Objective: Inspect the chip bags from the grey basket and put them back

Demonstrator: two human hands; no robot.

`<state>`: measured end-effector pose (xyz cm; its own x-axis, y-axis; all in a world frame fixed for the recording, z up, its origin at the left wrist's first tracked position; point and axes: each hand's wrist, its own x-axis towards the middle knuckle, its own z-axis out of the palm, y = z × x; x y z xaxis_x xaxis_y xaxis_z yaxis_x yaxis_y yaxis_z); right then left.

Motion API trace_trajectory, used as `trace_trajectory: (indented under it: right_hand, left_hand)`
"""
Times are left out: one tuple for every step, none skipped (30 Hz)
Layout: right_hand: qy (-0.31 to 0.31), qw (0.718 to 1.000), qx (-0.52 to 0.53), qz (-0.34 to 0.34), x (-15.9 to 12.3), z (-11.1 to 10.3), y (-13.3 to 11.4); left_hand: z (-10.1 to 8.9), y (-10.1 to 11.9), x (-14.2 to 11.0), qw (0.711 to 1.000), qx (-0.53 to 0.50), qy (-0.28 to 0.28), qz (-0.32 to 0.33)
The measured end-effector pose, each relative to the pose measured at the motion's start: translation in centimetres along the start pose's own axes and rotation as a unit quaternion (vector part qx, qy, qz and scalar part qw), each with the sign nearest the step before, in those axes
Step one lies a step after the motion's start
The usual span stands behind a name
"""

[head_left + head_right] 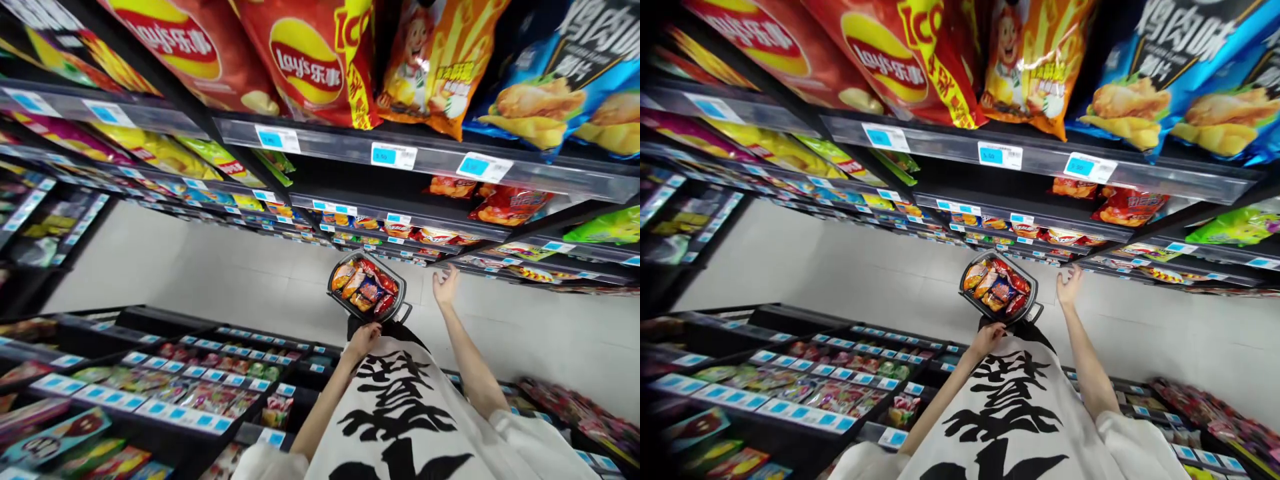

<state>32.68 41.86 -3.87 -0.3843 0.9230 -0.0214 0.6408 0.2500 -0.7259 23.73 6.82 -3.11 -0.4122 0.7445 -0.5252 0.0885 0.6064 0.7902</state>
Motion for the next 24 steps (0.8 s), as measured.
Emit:
trace_trajectory:
  right_hand:
    - [-0.021,1.0,-0.011,0.015,-1.2,0.8,0.8]
    - [-0.041,0.999,-0.021,0.027,-2.2,1.6,1.5]
    - [-0.062,0.997,-0.03,0.037,-3.1,2.4,2.0]
    - [-0.085,0.994,-0.041,0.048,-3.8,3.2,2.5]
    - [-0.11,0.991,-0.053,0.06,-4.5,4.0,2.9]
    - [-0.137,0.986,-0.065,0.071,-5.0,4.9,3.3]
    - [-0.165,0.98,-0.077,0.082,-5.5,5.7,3.6]
    - [-0.193,0.973,-0.089,0.092,-6.0,6.5,3.8]
    - [-0.221,0.965,-0.101,0.101,-6.4,7.4,3.9]
    - [-0.248,0.956,-0.112,0.108,-6.8,8.2,3.9]
    - [-0.273,0.947,-0.121,0.114,-7.1,9.0,3.9]
    - [-0.297,0.939,-0.13,0.118,-7.4,9.8,3.8]
    - [-0.316,0.931,-0.137,0.121,-7.8,10.5,3.6]
    - [-0.332,0.924,-0.143,0.123,-8.0,11.3,3.3]
    - [-0.345,0.918,-0.149,0.125,-8.3,12.1,3.1]
    - [-0.354,0.914,-0.154,0.126,-8.5,12.9,2.7]
    - [-0.362,0.91,-0.157,0.126,-8.7,13.7,2.4]
    - [-0.37,0.907,-0.159,0.127,-8.8,14.6,2.1]
    - [-0.377,0.903,-0.161,0.129,-8.9,15.5,1.8]
    - [-0.383,0.9,-0.163,0.13,-8.9,16.3,1.4]
    - [-0.388,0.897,-0.165,0.13,-8.9,17.2,1.1]
    - [-0.391,0.896,-0.167,0.13,-8.9,18.0,0.8]
    - [-0.392,0.895,-0.169,0.127,-8.8,18.8,0.5]
    - [-0.39,0.897,-0.17,0.122,-8.8,19.6,0.2]
  left_hand:
    - [-0.2,-1.0,-0.2,1.0,-0.002,-0.003,-0.018]
    - [-0.4,-2.0,-0.3,0.999,-0.005,-0.005,-0.037]
    - [-0.6,-3.0,-0.5,0.998,-0.008,-0.007,-0.058]
    - [-0.9,-4.0,-0.7,0.997,-0.012,-0.007,-0.081]
    - [-1.2,-5.0,-0.9,0.994,-0.017,-0.006,-0.106]
    - [-1.5,-6.0,-1.1,0.991,-0.023,-0.004,-0.131]
    - [-1.8,-6.9,-1.3,0.987,-0.029,-0.001,-0.155]
    - [-2.1,-7.8,-1.6,0.983,-0.036,0.002,-0.178]
    - [-2.4,-8.6,-2.0,0.979,-0.044,0.006,-0.2]
    - [-2.7,-9.3,-2.3,0.974,-0.052,0.01,-0.218]
    - [-3.1,-10.0,-2.8,0.97,-0.06,0.014,-0.234]
    - [-3.4,-10.5,-3.3,0.967,-0.067,0.019,-0.246]
    - [-3.8,-10.9,-3.8,0.964,-0.073,0.025,-0.256]
    - [-4.2,-11.3,-4.4,0.961,-0.078,0.032,-0.263]
    - [-4.5,-11.7,-5.0,0.959,-0.083,0.039,-0.268]
    - [-4.8,-12.0,-5.7,0.958,-0.086,0.046,-0.271]
    - [-5.1,-12.3,-6.4,0.956,-0.089,0.053,-0.274]
    - [-5.3,-12.6,-7.0,0.955,-0.092,0.059,-0.276]
    - [-5.4,-12.9,-7.7,0.953,-0.093,0.065,-0.279]
    - [-5.5,-13.1,-8.3,0.952,-0.093,0.07,-0.283]
    - [-5.6,-13.4,-8.9,0.95,-0.093,0.073,-0.288]
    - [-5.7,-13.7,-9.4,0.949,-0.093,0.076,-0.293]
    - [-5.8,-14.0,-9.9,0.947,-0.094,0.079,-0.297]
    - [-5.8,-14.4,-10.3,0.945,-0.095,0.081,-0.301]
